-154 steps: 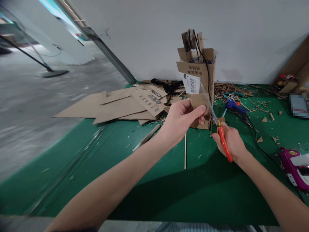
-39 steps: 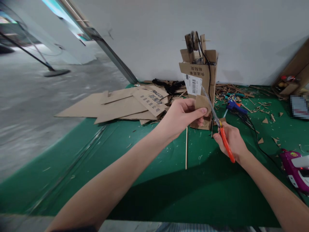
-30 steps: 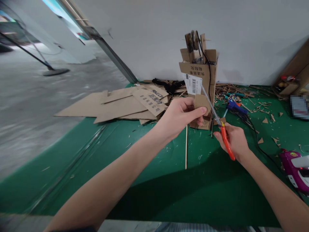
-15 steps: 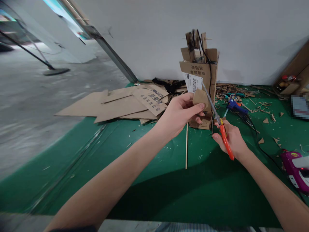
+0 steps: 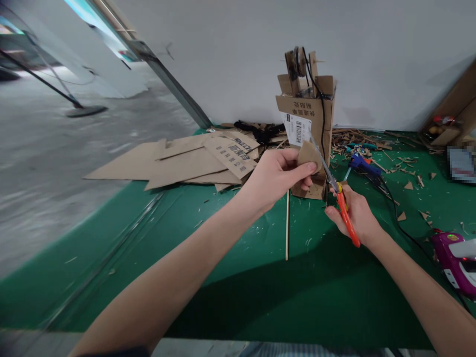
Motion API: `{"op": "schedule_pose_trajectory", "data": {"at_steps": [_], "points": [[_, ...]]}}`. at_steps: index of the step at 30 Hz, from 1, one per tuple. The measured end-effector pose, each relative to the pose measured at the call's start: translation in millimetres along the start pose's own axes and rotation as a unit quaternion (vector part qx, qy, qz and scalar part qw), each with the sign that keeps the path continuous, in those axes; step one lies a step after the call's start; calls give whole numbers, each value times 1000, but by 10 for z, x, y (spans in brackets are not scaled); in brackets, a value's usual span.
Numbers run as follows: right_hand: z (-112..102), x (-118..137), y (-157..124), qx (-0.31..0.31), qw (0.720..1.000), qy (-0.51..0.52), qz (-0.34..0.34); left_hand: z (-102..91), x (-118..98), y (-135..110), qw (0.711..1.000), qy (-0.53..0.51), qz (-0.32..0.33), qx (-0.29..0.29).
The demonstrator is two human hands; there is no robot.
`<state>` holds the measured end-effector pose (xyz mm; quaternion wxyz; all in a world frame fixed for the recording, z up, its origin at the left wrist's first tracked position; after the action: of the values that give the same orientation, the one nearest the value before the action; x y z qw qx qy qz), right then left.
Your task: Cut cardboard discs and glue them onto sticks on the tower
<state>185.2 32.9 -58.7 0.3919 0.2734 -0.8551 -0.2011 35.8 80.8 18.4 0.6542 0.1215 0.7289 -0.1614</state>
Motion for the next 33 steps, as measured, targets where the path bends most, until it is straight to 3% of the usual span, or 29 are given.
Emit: {"op": "schedule_pose_trajectory", "data": {"at_steps": [5, 10, 17, 24, 28, 33], "points": [[62, -19, -24, 6, 997, 75, 10, 0, -3, 2, 1000, 1, 4, -4], [72, -6, -24, 12, 996, 84, 14, -11, -1, 9, 1000, -2, 12, -7], [14, -3, -9, -5, 1000, 22, 18, 5, 15, 15, 1000, 4, 14, 0], [16, -81, -54, -7, 998, 13, 68, 34, 80, 36, 999, -41, -12, 10], [-36, -55, -41, -21, 998, -19, 60, 20, 87, 47, 995, -94, -9, -8], [-28, -34, -35, -10, 996, -53, 64, 21, 44, 4, 997, -69, 9, -15]]}}
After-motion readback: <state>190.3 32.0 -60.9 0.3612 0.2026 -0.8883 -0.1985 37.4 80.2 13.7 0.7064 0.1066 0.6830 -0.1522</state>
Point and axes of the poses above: each hand's wrist, its own y-axis towards the middle knuckle, its own z-axis out of the palm, x = y × z, the point moved 9 cm from there along y, towards the middle knuckle, and after that the axes turned 13 degrees about -z, right-handed, at the moved point
